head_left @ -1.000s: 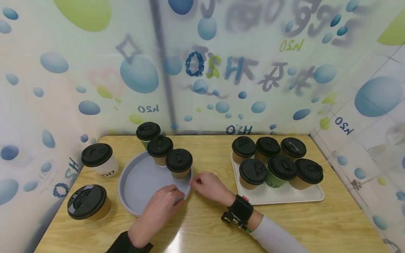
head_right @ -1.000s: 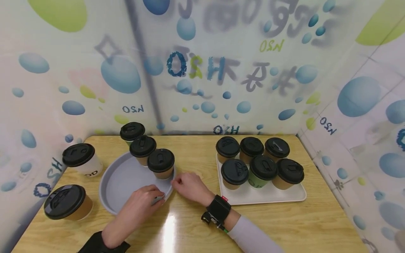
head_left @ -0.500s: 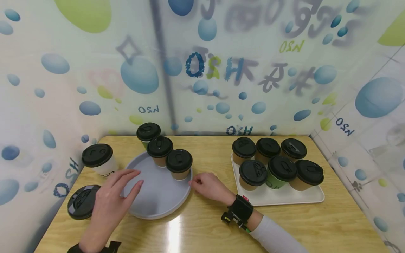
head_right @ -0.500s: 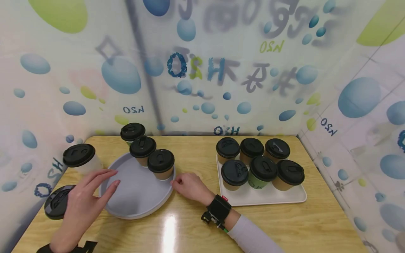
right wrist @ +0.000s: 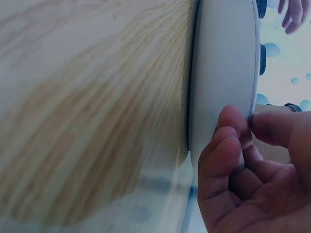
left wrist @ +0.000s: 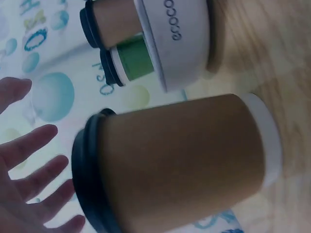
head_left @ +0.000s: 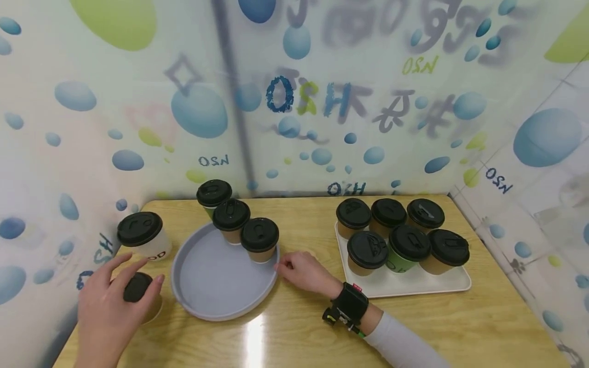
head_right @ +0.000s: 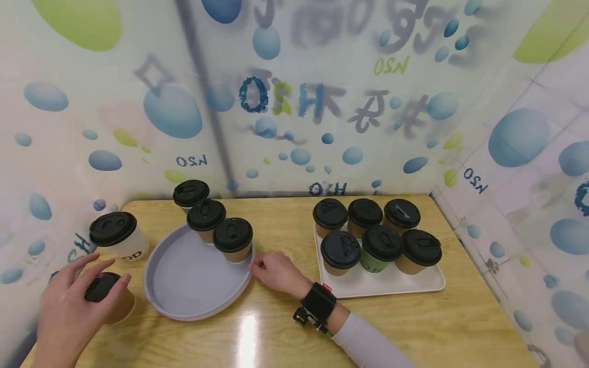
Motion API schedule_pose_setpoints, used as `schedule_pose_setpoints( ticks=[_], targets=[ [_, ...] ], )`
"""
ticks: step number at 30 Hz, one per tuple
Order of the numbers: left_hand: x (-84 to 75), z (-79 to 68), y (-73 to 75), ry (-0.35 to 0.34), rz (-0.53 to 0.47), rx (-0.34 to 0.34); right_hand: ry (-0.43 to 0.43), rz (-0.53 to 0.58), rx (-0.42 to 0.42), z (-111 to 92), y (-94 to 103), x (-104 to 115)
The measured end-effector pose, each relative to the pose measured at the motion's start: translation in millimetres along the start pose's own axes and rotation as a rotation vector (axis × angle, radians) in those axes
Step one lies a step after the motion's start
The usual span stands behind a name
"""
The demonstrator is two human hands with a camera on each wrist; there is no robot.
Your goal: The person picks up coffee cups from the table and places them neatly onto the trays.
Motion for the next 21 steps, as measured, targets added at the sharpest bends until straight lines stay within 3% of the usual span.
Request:
schedule_pose_setpoints(
  ticks=[6,10,12,21],
  targets=[
    [23.4,-12.9,-0.5,0.217,0.154,0.140,0.002,0.008,0.007,0.2,-0.1,1.1],
    [33.4,-15.6,-5.7,0.330,0.162,0.244,0.001,0.011,0.013,0.3,-0.8,-0.2],
    [36.6,-16.5,-8.7,0.362,0.152,0.264,0.002,0.017,0.016,0.5,-1.0,-0.6],
    [39.1,-21.5,-10.0,0.264,0.033,0.149,-0.010,0.034,0.017,0.6,0.8,-0.2]
  ],
)
Point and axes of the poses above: each hand's wrist, its own z-axis towards the middle knuckle, its own y-axis out of the back of the hand, x = y × z, the point moved 3 cm from there along z, towards the middle knuckle, and after that the axes turned 15 degrees about y, right-handed, at the moved point
